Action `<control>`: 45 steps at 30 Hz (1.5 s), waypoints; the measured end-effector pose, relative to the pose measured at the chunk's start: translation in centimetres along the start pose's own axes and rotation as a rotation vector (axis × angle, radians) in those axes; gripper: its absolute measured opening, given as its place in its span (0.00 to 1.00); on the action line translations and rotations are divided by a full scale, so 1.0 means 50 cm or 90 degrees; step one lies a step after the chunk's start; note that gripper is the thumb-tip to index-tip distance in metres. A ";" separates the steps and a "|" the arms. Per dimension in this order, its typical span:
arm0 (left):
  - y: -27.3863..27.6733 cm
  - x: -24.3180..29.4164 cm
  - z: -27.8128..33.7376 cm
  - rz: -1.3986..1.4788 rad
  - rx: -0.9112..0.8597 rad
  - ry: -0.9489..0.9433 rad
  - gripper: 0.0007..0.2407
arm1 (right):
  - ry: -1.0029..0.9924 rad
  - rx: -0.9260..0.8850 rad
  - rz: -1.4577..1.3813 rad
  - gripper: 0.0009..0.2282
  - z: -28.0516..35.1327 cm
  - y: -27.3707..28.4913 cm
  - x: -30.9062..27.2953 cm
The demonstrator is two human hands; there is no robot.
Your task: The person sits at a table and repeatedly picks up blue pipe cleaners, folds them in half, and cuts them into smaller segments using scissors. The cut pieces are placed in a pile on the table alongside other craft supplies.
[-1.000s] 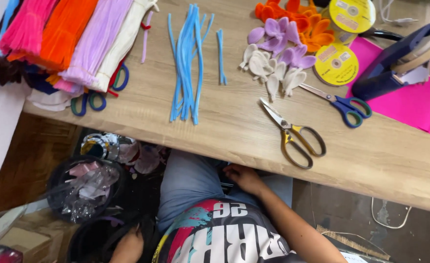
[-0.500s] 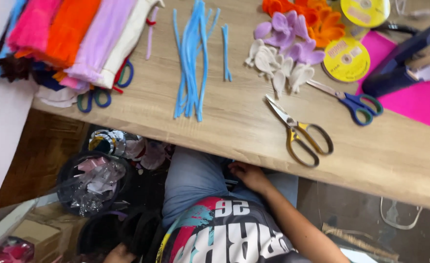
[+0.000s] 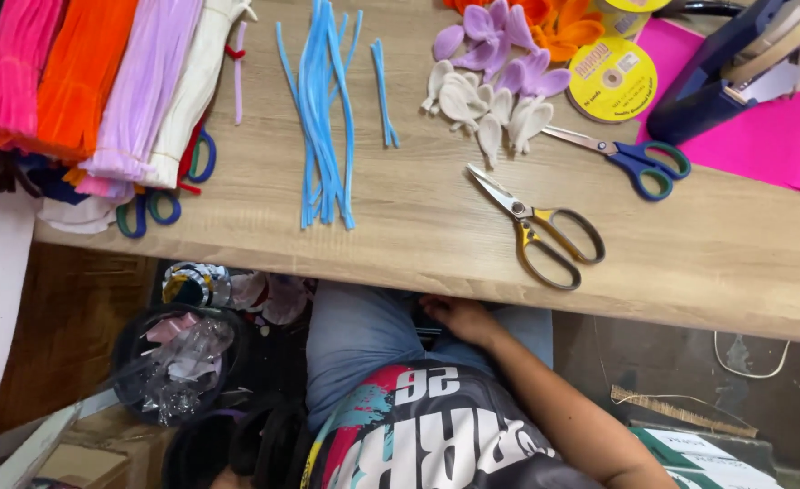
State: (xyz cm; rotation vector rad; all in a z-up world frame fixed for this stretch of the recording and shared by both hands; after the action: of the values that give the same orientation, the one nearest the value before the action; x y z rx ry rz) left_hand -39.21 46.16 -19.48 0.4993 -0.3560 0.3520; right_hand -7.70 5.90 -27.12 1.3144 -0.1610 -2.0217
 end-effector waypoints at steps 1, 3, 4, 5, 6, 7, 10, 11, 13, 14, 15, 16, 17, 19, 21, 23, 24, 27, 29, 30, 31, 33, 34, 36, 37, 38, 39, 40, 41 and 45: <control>-0.002 0.032 -0.079 0.038 -0.004 0.010 0.21 | 0.047 0.024 -0.063 0.13 -0.008 -0.005 0.014; 0.064 -0.065 -0.208 -0.021 -0.053 0.024 0.23 | 0.039 0.019 -0.061 0.13 -0.006 -0.003 0.009; 0.090 -0.114 -0.273 -0.080 -0.104 0.036 0.27 | 0.032 0.018 -0.058 0.13 -0.008 0.000 0.007; 0.077 -0.084 -0.236 -0.080 -0.103 0.034 0.27 | 0.034 0.018 -0.058 0.13 -0.011 -0.004 0.014; 0.092 -0.048 -0.207 -0.397 0.004 -0.039 0.17 | 0.028 0.020 -0.054 0.14 -0.012 -0.007 0.024; 0.099 0.003 -0.173 -0.705 0.118 -0.123 0.09 | 0.022 0.021 -0.050 0.14 -0.014 -0.010 0.034; 0.046 0.093 -0.061 -0.708 0.041 -0.151 0.10 | -0.001 0.018 -0.107 0.11 -0.005 -0.007 0.026; 0.036 0.133 -0.046 -0.709 0.040 -0.153 0.10 | -0.002 0.021 -0.107 0.11 -0.014 -0.006 0.030; 0.019 0.188 0.009 -0.756 0.036 -0.198 0.05 | 0.050 0.032 -0.049 0.12 -0.017 -0.010 0.029; 0.008 0.190 0.025 -0.752 0.042 -0.200 0.05 | 0.057 0.031 -0.049 0.12 -0.017 -0.014 0.027; 0.000 0.188 0.040 -0.769 0.049 -0.177 0.04 | 0.058 0.041 -0.049 0.12 -0.018 -0.013 0.026; -0.014 0.187 0.055 -0.791 0.050 -0.156 0.04 | 0.051 0.055 -0.048 0.12 -0.010 -0.008 0.032; -0.037 0.214 0.067 -0.792 0.048 -0.160 0.04 | 0.050 0.058 -0.048 0.12 -0.015 0.006 0.027; -0.080 0.242 0.111 -0.714 -0.026 -0.187 0.10 | 0.028 0.038 -0.079 0.11 -0.009 0.001 0.021; -0.080 0.232 0.069 -0.716 -0.061 -0.230 0.10 | 0.030 0.046 -0.083 0.11 -0.009 0.007 0.013; -0.072 0.188 0.021 -0.719 -0.097 -0.270 0.10 | 0.029 0.052 -0.087 0.11 -0.003 0.003 0.017; -0.059 0.153 -0.017 -0.716 -0.093 -0.244 0.12 | 0.040 0.057 -0.081 0.12 -0.008 0.001 0.020; -0.031 0.062 -0.137 -0.694 -0.080 -0.365 0.12 | 0.030 0.051 -0.081 0.13 -0.007 0.006 0.014; -0.021 0.063 -0.155 -0.670 -0.069 -0.506 0.09 | 0.008 0.036 -0.089 0.13 -0.007 0.000 0.018; -0.032 0.106 -0.116 -0.619 -0.072 -0.678 0.07 | 0.005 0.028 -0.097 0.13 -0.010 -0.006 0.024; -0.036 0.142 -0.070 -0.557 -0.075 -0.847 0.06 | 0.001 0.021 -0.106 0.13 -0.014 -0.013 0.030; -0.040 0.185 0.001 -0.525 -0.069 -0.797 0.06 | 0.007 0.029 -0.098 0.12 -0.014 -0.013 0.033; -0.039 0.207 0.032 -0.489 -0.059 -0.746 0.08 | 0.015 0.036 -0.087 0.11 -0.017 -0.012 0.033; -0.041 0.212 0.045 -0.475 -0.051 -0.677 0.08 | 0.024 0.036 -0.073 0.12 -0.020 -0.015 0.038; -0.040 0.210 0.045 -0.459 -0.044 -0.607 0.08 | 0.033 0.036 -0.058 0.12 -0.021 -0.016 0.041; -0.049 0.220 0.052 -0.460 -0.046 -0.607 0.08 | 0.031 0.037 -0.059 0.12 -0.021 -0.017 0.043; -0.045 0.210 0.037 -0.534 -0.008 -0.494 0.08 | 0.005 0.031 -0.088 0.13 -0.020 -0.020 0.049; -0.038 0.201 0.026 -0.600 0.034 -0.380 0.10 | -0.018 0.024 -0.116 0.14 -0.024 -0.022 0.053; -0.042 0.193 -0.002 -0.600 0.035 -0.381 0.10 | -0.017 0.026 -0.117 0.14 -0.023 -0.021 0.053; -0.138 0.263 0.001 -0.643 -0.045 -0.539 0.12 | -0.002 0.056 -0.097 0.14 -0.020 -0.013 0.046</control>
State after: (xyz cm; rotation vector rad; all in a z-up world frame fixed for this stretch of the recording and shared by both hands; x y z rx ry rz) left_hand -24.81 43.63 -16.77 0.6787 -0.8647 -0.8835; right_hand -7.71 5.24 -29.64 1.4165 -0.1572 -2.1659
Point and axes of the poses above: each hand's wrist, its own z-axis away from the middle knuckle, its own y-axis out of the back of the hand, x = y × z, the point moved 8 cm from there along -z, towards the middle knuckle, and after that the axes turned 11 degrees about x, right-handed, at the moved point
